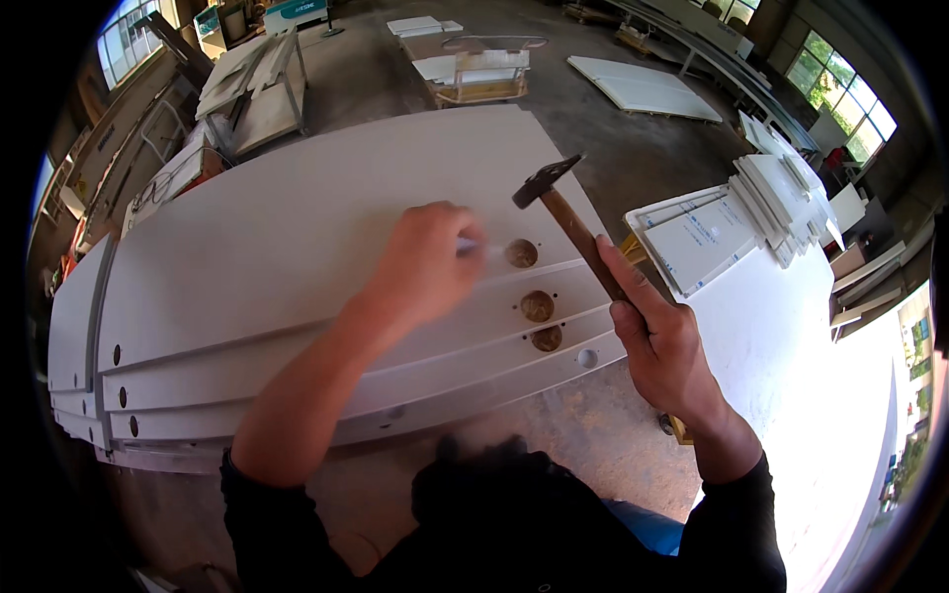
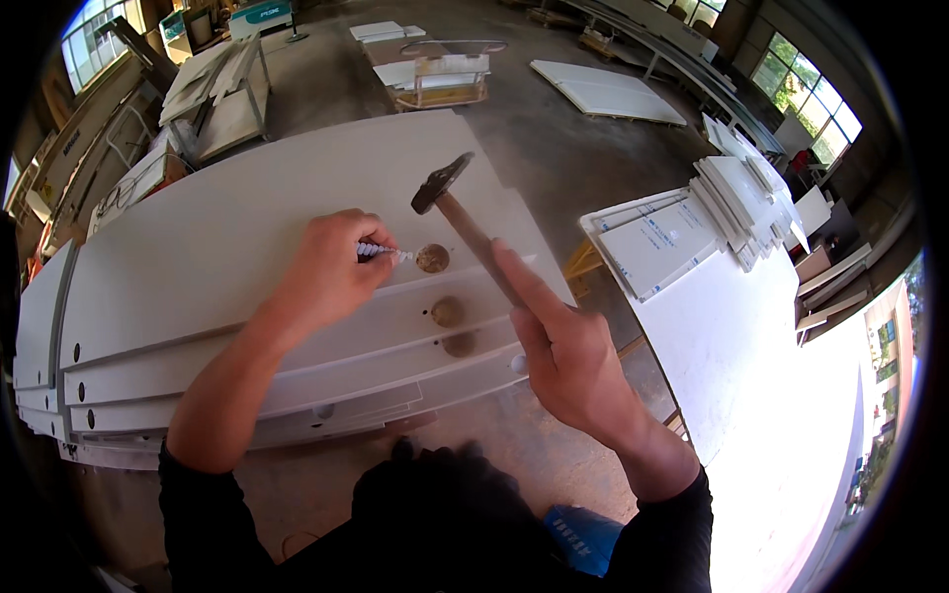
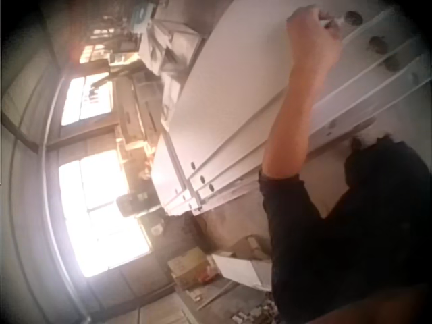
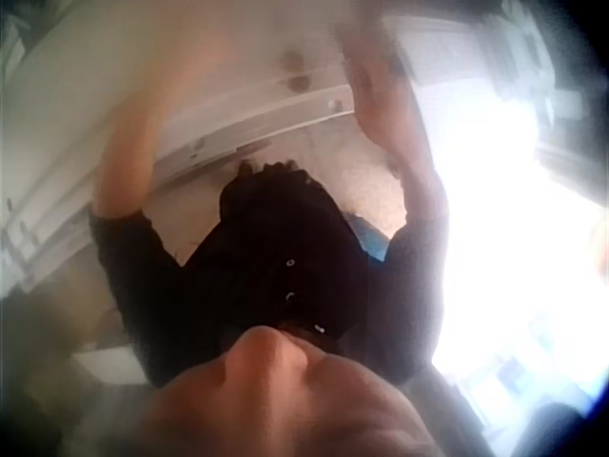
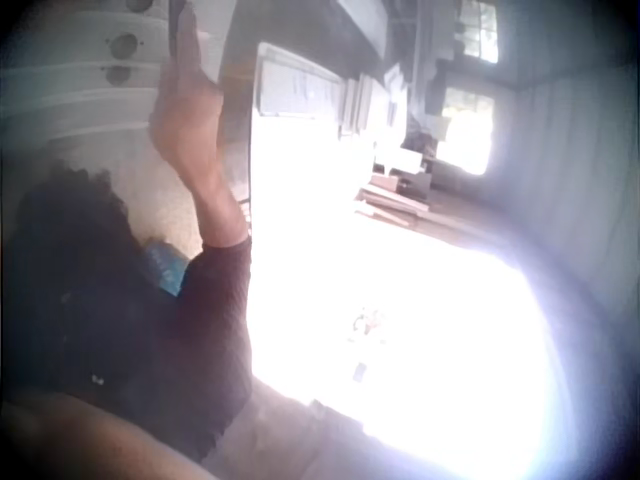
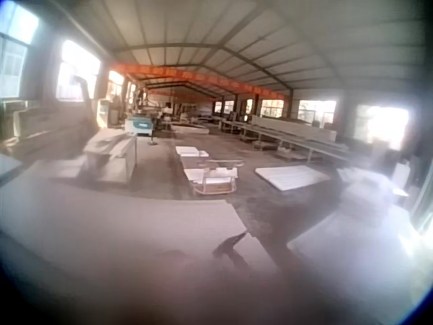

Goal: The person uses a hammer to tap wooden dowels into pre-drilled holes on stacked white cabinet doors. They then use a pneumatic nail gun to fasten the dowels and apply sealant from a caulking gun into the holes.

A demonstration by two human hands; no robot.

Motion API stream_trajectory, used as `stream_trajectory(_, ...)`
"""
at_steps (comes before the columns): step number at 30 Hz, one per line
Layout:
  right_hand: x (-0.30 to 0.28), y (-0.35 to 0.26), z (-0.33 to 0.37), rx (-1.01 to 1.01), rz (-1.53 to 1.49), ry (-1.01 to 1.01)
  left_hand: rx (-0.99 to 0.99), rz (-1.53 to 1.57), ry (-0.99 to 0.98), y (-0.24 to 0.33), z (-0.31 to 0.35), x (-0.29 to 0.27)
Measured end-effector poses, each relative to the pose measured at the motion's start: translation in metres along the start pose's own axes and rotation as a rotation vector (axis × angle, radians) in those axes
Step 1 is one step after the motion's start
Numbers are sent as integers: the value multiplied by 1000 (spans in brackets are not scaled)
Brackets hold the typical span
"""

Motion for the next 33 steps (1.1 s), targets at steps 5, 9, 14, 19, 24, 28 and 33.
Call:
stream_trajectory(5,5,-2,3,54,184,-155,-35,35,-13,-2,-1,-2)
stream_trajectory(9,5,4,3,-56,117,-22,-123,53,-40,3,-5,-10)
stream_trajectory(14,1,0,-3,-48,244,-82,-93,-48,-11,-11,-4,-15)
stream_trajectory(19,6,1,-4,-61,210,-76,-97,-25,4,-11,-5,-15)
stream_trajectory(24,7,8,-3,-147,189,-6,-108,-33,13,-11,-5,-15)
stream_trajectory(28,10,11,-1,-49,286,-97,-127,-66,-2,-5,-4,-14)
stream_trajectory(33,8,2,1,62,219,-197,-156,4,-7,-9,-4,-14)
Point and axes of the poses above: each hand's wrist, its own z-axis away from the middle knuckle, its own x-axis out of the palm, y = z × x, the point moved 2 cm from there along -z, towards the middle knuckle, and after that the axes turned 9 degrees about x, right-handed, at the moved point
